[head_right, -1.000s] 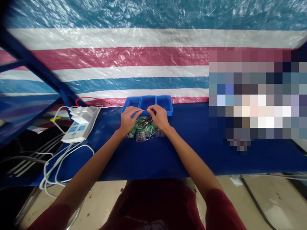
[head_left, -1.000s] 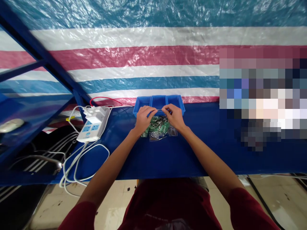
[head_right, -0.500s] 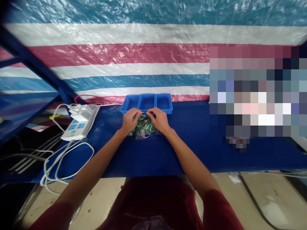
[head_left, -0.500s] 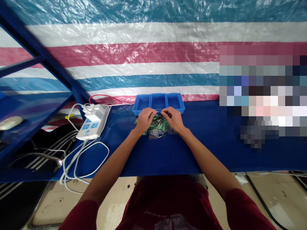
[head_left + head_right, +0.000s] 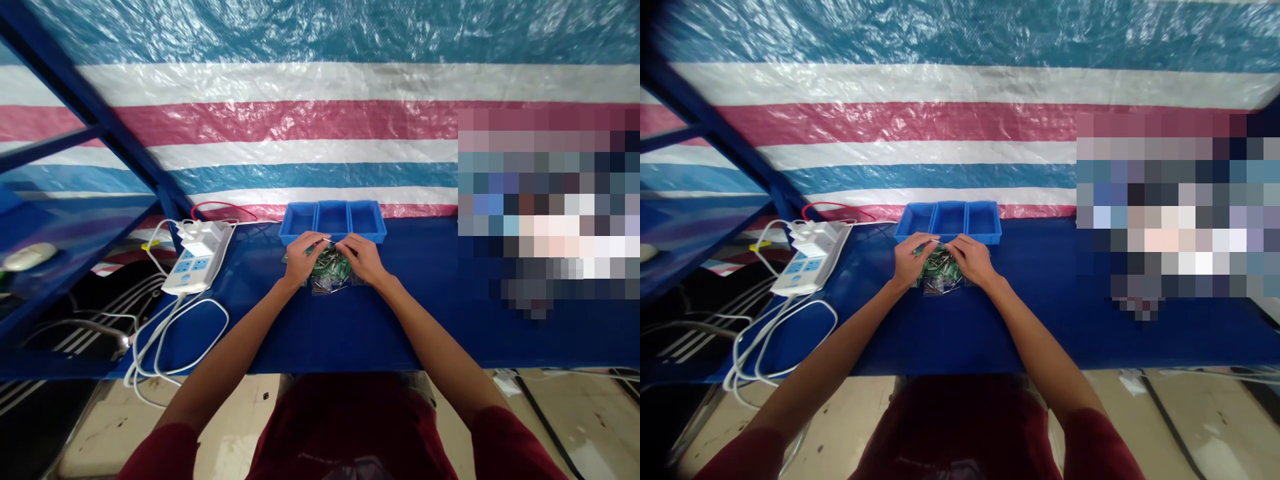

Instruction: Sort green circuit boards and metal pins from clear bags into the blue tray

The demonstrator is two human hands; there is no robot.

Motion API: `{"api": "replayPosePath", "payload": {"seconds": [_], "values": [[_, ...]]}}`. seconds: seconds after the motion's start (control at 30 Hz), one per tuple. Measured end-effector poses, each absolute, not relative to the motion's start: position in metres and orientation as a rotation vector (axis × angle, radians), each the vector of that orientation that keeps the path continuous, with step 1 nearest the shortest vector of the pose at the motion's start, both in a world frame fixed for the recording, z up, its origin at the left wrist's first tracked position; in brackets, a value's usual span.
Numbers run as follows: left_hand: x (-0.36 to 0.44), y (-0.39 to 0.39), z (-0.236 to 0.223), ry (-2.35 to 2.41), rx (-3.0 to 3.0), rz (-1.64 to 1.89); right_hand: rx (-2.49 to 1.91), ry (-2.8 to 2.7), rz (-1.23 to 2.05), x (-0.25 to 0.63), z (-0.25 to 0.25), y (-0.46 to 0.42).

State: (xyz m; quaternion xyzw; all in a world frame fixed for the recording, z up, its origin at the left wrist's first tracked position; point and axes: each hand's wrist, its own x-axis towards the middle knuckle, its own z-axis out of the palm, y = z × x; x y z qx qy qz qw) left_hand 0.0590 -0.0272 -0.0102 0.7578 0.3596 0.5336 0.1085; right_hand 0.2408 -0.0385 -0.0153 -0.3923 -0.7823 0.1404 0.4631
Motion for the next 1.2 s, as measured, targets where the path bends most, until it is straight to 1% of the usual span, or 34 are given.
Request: {"api": "replayPosePath", "payload": {"seconds": [0.17, 0.33, 0.5, 0.77, 0.93, 1.1, 1.2], "values": [[0.064, -0.033, -0.009, 1.012, 1.971, 1.544, -1.094, -1.877, 0.187, 0.241, -0.016, -0.039], [0.065, -0.034, -0.010, 1.041, 1.928, 1.582, -1.145, -1.768, 0.103, 0.242, -0.016, -0.038], [0.066, -0.037, -0.009, 1.062, 2.003, 1.560, -1.143, -1.742, 0.115, 0.242, -0.015, -0.039], [0.062, -0.029, -0.018, 1.067, 2.406, 1.539, -1.131, -1.717, 0.133, 0.242, -0.014, -0.040], [0.059, -0.023, -0.028, 1.080, 2.437, 1.689, -1.091, -1.702, 0.156, 0.241, -0.013, -0.042], [0.055, -0.023, -0.030, 0.995, 2.499, 1.593, -1.005, -1.803, 0.249, 0.239, -0.012, -0.045], [0.056, -0.023, -0.030, 1.019, 2.523, 1.599, -0.987, -1.828, 0.283, 0.239, -0.012, -0.045]]}}
